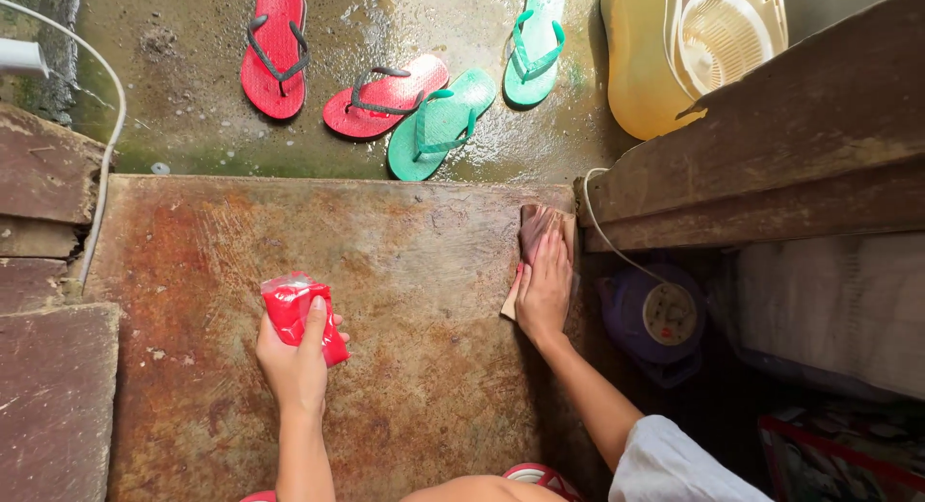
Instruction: Sanding a concrete floor using sandpaper.
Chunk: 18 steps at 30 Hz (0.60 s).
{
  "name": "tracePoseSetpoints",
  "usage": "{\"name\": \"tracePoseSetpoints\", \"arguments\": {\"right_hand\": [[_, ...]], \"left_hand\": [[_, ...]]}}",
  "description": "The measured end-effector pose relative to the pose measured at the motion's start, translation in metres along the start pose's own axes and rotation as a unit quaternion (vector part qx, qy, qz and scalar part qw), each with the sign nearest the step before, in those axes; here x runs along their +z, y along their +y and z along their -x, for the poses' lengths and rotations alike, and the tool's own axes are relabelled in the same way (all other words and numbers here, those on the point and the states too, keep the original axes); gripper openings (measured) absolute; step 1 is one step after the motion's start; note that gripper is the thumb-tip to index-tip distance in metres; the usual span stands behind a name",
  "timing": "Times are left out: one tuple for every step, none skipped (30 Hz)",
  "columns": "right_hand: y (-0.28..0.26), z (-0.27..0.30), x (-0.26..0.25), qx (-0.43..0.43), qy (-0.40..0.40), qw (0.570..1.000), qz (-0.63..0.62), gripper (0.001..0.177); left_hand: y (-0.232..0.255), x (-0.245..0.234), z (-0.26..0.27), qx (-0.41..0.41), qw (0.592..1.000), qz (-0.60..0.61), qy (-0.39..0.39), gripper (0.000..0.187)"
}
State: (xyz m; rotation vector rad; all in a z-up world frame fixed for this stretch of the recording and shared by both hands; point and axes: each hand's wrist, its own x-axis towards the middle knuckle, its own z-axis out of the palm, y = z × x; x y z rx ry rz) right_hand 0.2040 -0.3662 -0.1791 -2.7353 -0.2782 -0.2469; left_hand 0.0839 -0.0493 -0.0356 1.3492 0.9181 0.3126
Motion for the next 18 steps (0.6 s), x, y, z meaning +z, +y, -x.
{"name": "tracePoseSetpoints", "arguments": {"right_hand": [[0.004,-0.006,0.004,-0.004,0.007,1.000,-0.004,0.063],[0.008,-0.012,0.010,-0.009,0.013,1.000,-0.009,0.062],[0.013,-0.034,0.016,-0.007,0.009,1.000,-0.009,0.062],[0.017,-0.055,0.024,-0.002,0.030,1.000,-0.007,0.061],[0.021,-0.073,0.032,0.003,0.047,0.999,-0.006,0.060],[0.020,-0.076,0.035,0.004,0.041,0.999,-0.006,0.060],[0.018,-0.085,0.040,0.030,0.042,0.999,0.000,0.060],[0.015,-0.095,0.044,0.056,0.042,0.998,0.006,0.059],[0.005,-0.091,0.048,0.054,0.039,0.998,0.003,0.059],[-0.005,-0.087,0.052,0.066,0.022,0.998,0.002,0.060],[-0.017,-0.084,0.059,0.078,0.007,0.997,-0.001,0.061],[-0.047,-0.079,0.063,0.077,0.006,0.997,-0.007,0.061],[-0.076,-0.069,0.065,0.033,-0.015,0.999,-0.009,0.062],[-0.104,-0.058,0.068,-0.011,-0.036,0.999,-0.012,0.063],[-0.142,-0.047,0.066,-0.012,-0.038,0.999,-0.015,0.063],[-0.179,-0.036,0.064,-0.067,-0.035,0.995,-0.059,0.063],[-0.216,-0.025,0.062,-0.123,-0.031,0.987,-0.104,0.064],[-0.245,-0.012,0.060,-0.125,-0.032,0.986,-0.108,0.064]], "left_hand": [[0.002,0.001,-0.002,-0.004,1.000,-0.001,0.002,0.030],[0.002,0.002,-0.004,-0.007,1.000,-0.001,0.004,0.030],[0.006,0.003,-0.002,-0.010,1.000,-0.004,0.005,0.030],[0.009,0.004,-0.001,-0.003,1.000,0.001,-0.001,0.031],[0.012,0.003,0.002,0.002,1.000,0.005,-0.007,0.032],[0.011,0.001,0.004,-0.003,1.000,0.001,-0.004,0.032],[0.011,0.001,0.003,0.004,1.000,0.006,-0.007,0.030],[0.012,0.001,0.001,0.012,1.000,0.011,-0.010,0.029],[0.010,0.000,0.001,0.011,1.000,0.010,-0.006,0.029],[0.009,-0.002,0.002,0.013,1.000,0.021,-0.006,0.029],[0.008,-0.003,0.000,0.017,0.999,0.031,-0.005,0.029],[0.010,-0.005,-0.002,0.020,0.999,0.028,-0.001,0.029],[0.010,-0.008,-0.001,0.008,1.000,0.024,0.013,0.031],[0.010,-0.012,0.000,-0.005,0.999,0.020,0.028,0.032],[0.012,-0.014,-0.001,-0.004,0.999,0.019,0.031,0.032],[0.013,-0.017,-0.001,0.000,0.999,0.029,0.037,0.030],[0.015,-0.019,-0.002,0.006,0.998,0.040,0.044,0.028],[0.017,-0.022,-0.003,0.007,0.998,0.039,0.048,0.028]]}}
